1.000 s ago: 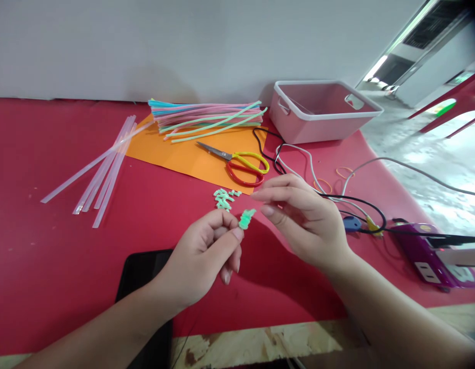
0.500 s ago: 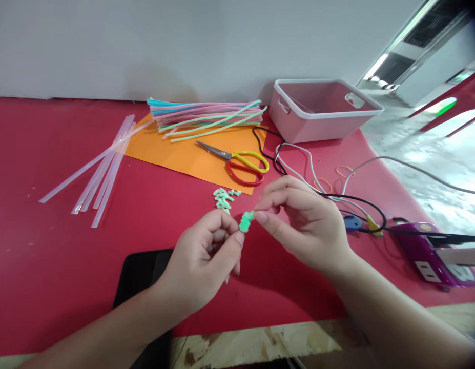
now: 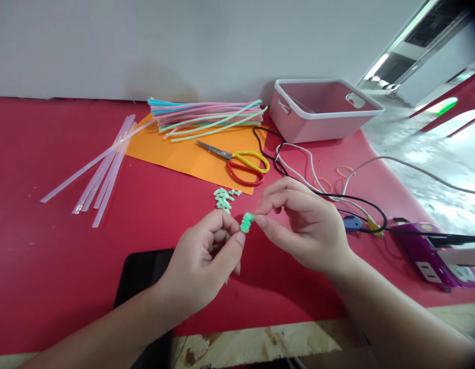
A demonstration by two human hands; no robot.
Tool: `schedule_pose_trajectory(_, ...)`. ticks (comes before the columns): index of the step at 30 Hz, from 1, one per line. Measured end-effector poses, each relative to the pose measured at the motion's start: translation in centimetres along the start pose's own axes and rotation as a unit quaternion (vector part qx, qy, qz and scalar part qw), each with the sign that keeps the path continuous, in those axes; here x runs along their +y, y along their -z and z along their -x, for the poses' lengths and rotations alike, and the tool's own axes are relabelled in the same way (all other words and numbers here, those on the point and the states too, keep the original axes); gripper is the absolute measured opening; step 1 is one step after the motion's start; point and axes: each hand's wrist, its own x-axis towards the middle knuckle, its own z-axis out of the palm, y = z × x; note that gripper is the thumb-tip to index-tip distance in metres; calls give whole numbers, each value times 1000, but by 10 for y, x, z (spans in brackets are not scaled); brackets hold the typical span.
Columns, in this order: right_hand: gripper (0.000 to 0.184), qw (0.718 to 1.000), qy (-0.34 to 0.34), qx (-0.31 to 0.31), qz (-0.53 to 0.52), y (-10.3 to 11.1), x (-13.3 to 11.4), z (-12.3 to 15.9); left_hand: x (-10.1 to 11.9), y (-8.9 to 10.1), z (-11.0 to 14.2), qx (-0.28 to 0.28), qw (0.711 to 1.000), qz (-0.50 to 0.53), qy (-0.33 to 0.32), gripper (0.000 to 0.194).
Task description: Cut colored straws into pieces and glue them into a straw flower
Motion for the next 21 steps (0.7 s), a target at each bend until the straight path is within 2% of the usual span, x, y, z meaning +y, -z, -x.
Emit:
schedule_pose_trajectory(5, 10, 1000, 0, -6, -5, 1, 0, 0, 0, 0, 0, -1, 1000, -13, -12, 12)
schedule_pose_trajectory(12, 7, 998, -23, -14, -62, 2, 1, 0, 1, 0, 1, -3, 1000, -13, -25, 9)
schedule_pose_trajectory(21, 9, 1000, -2, -5, -18, 1, -1, -1, 2, 0, 1, -6, 1000, -12, -23, 10)
